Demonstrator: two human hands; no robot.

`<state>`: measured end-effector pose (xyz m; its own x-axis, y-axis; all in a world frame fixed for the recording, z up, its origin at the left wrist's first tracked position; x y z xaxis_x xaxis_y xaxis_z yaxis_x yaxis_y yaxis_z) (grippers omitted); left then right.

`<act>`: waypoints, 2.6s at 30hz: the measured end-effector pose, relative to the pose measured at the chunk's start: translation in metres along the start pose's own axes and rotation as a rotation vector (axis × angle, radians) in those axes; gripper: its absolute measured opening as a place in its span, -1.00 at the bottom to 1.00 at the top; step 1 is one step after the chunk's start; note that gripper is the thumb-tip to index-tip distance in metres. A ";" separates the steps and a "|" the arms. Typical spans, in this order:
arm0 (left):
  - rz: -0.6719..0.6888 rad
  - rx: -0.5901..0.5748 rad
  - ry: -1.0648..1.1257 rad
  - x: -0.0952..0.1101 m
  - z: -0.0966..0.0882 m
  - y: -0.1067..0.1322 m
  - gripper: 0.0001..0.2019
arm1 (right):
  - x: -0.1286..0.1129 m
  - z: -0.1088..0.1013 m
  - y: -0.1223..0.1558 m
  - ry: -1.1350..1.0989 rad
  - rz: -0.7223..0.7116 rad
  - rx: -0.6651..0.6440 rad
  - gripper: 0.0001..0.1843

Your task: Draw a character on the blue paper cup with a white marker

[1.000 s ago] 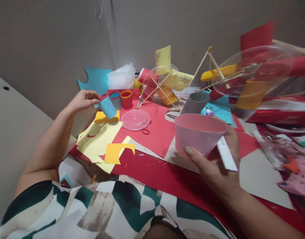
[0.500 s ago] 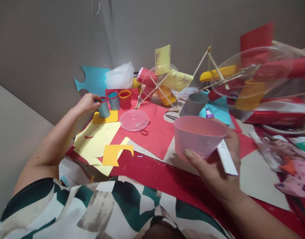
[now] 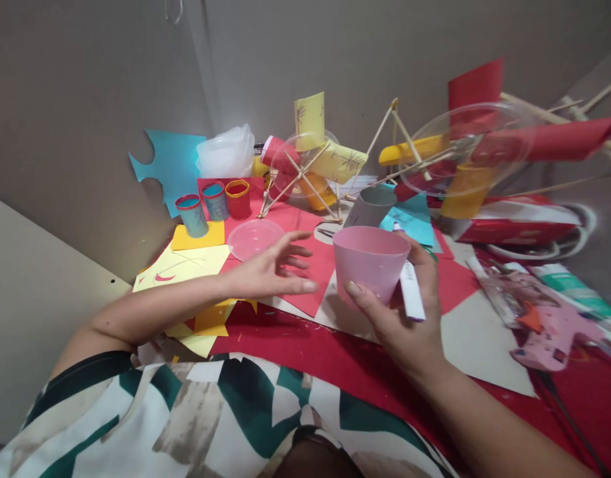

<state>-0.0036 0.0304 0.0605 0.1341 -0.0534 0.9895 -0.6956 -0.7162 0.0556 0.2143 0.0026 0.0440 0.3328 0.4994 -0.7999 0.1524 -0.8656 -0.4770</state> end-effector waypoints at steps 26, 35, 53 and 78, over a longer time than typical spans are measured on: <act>0.042 -0.021 0.478 -0.028 0.031 -0.073 -0.29 | 0.023 0.014 -0.020 -0.102 0.094 -0.104 0.04; 0.135 0.002 0.217 -0.027 0.006 -0.077 -0.29 | 0.025 0.007 -0.021 -0.249 0.027 -0.045 0.03; 0.037 -0.239 0.112 -0.033 0.027 -0.074 -0.20 | 0.014 -0.002 -0.022 -0.017 0.040 -0.071 -0.08; 0.040 -0.189 0.017 -0.032 0.027 -0.074 -0.03 | 0.014 -0.013 -0.023 -0.158 0.045 0.104 -0.50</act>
<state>0.0630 0.0661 0.0215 0.0930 -0.0660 0.9935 -0.8208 -0.5699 0.0390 0.2272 0.0284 0.0487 0.1857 0.4672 -0.8645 0.0412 -0.8827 -0.4682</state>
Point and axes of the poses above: each hand's wrist, its own y-axis away from the middle knuckle, its own z-axis out of the palm, x = y × z, the point moved 7 cm from there along -y, towards the middle knuckle, and after that the axes turned 15 degrees about -x, right-handed, at the moved point
